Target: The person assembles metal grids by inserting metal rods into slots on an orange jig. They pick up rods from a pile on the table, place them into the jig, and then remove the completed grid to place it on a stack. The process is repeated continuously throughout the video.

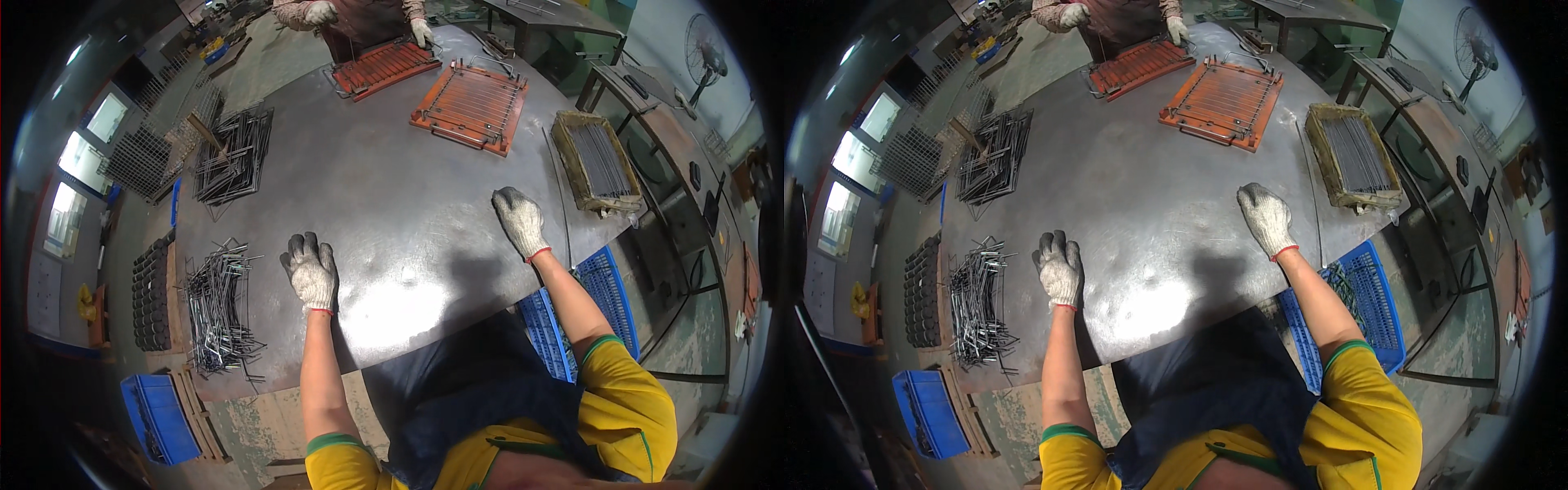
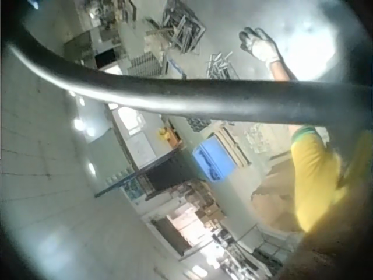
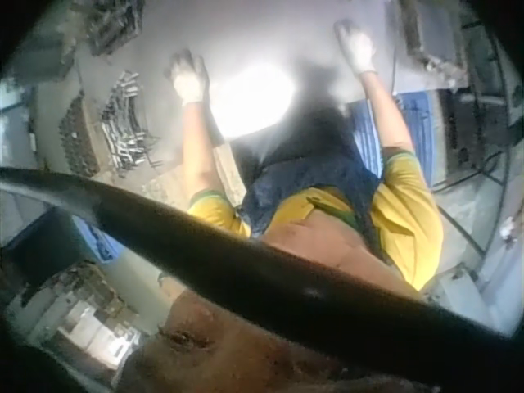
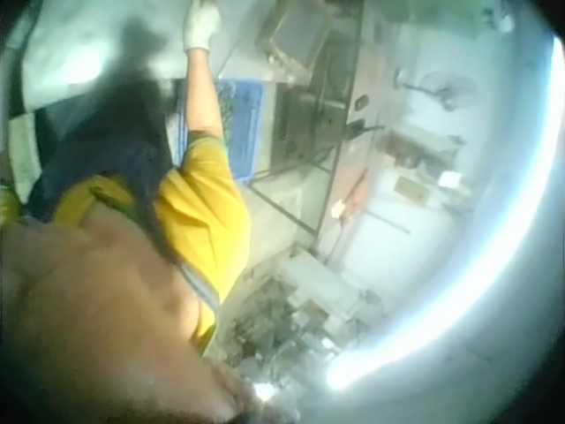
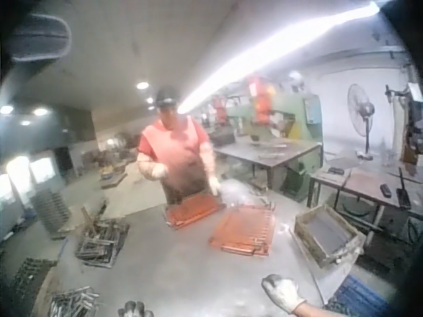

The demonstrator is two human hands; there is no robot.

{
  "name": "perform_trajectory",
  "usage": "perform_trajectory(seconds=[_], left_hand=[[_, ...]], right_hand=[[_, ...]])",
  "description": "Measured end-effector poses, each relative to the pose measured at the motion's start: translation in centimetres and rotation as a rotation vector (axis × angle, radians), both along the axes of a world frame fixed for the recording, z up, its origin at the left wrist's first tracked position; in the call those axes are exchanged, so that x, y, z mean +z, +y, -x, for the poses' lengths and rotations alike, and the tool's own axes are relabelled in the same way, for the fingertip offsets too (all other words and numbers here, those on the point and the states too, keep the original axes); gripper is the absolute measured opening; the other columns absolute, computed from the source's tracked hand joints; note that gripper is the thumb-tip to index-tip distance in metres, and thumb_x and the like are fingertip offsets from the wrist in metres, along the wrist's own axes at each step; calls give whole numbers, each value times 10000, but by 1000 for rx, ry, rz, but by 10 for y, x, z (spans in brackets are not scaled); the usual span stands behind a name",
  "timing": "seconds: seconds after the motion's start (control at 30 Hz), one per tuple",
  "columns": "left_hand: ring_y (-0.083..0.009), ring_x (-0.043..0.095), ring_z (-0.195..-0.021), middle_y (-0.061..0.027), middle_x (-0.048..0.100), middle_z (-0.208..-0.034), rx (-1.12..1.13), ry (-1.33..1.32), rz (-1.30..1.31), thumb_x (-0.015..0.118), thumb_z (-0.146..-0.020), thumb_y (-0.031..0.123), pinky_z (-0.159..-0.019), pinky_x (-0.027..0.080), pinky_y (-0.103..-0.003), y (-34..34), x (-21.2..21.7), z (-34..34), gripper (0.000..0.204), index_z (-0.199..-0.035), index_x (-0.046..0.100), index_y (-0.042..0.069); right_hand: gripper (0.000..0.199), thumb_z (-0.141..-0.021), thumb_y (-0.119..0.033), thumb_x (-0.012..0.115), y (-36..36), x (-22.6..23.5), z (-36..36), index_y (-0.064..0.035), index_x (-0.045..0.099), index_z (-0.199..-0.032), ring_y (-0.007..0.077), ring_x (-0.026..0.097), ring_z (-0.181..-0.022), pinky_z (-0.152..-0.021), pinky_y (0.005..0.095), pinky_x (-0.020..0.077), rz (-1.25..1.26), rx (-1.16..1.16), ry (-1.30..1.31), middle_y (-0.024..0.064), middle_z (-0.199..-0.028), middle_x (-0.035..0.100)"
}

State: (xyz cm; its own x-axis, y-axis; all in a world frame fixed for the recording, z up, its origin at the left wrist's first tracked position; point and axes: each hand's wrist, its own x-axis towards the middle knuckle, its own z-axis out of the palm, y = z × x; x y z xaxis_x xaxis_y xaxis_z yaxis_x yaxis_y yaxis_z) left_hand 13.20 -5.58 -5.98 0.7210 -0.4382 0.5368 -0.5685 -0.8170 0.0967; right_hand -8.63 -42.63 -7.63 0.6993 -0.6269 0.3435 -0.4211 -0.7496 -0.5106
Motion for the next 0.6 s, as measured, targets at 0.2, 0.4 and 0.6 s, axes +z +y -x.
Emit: perform_trajectory(seconds=[0.2,0.4,0.6], left_hand=[[-304,558,-1102,-146,581,-1180,-5,37,19,576,-948,250,-987,389,-463,-2,5,3,299,-1175,612,59],[-309,564,-1088,-147,588,-1174,-19,25,29,593,-934,232,-969,404,-456,-2,3,2,296,-1173,623,59],[-306,567,-1105,-151,590,-1187,-14,12,16,586,-940,237,-977,399,-460,-2,-1,0,299,-1178,624,60]], right_hand=[[321,-992,-358,542,-2,-1,1,-87,704,-1049,383,685,-932,-823,485,536,-8,-8,5,164,-1019,723],[326,-993,-369,538,0,3,1,-93,702,-1048,376,687,-918,-817,483,538,-22,-17,-3,154,-1010,724],[330,-991,-372,540,-2,3,1,-95,707,-1056,384,685,-938,-826,485,537,-20,-6,4,158,-1027,724]])
